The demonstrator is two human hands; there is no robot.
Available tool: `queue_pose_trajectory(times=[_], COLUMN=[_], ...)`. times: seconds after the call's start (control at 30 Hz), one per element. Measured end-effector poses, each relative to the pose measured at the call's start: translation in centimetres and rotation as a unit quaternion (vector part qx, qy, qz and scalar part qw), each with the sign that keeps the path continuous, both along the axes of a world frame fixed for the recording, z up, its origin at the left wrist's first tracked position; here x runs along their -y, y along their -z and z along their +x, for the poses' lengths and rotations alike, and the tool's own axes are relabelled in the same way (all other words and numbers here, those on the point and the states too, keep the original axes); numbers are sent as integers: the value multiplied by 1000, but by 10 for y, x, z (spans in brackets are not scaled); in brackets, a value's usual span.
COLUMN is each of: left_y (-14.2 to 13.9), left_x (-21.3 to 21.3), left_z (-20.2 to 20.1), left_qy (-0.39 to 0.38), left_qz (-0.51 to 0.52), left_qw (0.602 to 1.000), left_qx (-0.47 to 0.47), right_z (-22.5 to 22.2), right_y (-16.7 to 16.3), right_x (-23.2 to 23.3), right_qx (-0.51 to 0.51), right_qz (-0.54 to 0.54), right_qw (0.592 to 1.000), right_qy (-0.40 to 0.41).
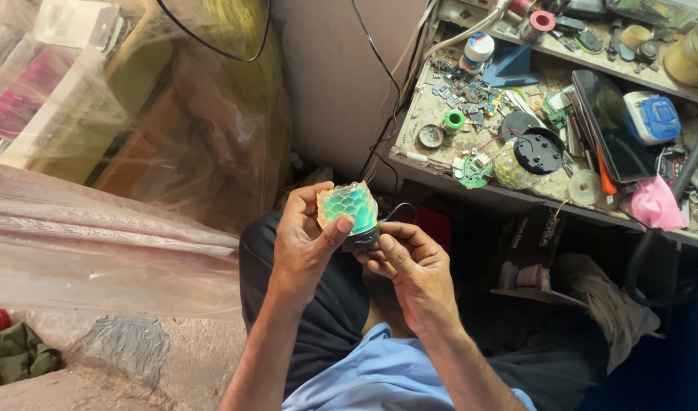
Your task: The person sits cross-legged and uses a red utility knife to cut a wire, then connects it to a small cylindrical LED device. The device lights up with changing colors, and the person rotates it to inspect the light pattern.
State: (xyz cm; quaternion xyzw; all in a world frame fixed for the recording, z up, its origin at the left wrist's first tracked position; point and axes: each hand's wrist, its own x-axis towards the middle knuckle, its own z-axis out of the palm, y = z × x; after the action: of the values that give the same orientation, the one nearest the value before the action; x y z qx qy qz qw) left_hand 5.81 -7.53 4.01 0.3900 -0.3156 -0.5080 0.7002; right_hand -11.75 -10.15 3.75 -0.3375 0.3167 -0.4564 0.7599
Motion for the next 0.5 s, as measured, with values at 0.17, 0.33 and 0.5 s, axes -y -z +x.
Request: queue_pose_trajectory(times=[0.17,0.33,0.5], left_y=[-4,-8,-12], left_x=[1,-1,-5], left_z=[2,4,5], left_qy=[17,55,46], left_qz=[-5,-20,-12], left_qw=[1000,998,999], left_qx=[3,-11,18], right_z=[2,4,4], right_y=[-1,-3,-3], right_x=[0,-3,-5], right_qx=[-3,-29,-51], right_qz=[-4,-23,-42], right_qw=[1000,999,998], right_qy=[9,25,25])
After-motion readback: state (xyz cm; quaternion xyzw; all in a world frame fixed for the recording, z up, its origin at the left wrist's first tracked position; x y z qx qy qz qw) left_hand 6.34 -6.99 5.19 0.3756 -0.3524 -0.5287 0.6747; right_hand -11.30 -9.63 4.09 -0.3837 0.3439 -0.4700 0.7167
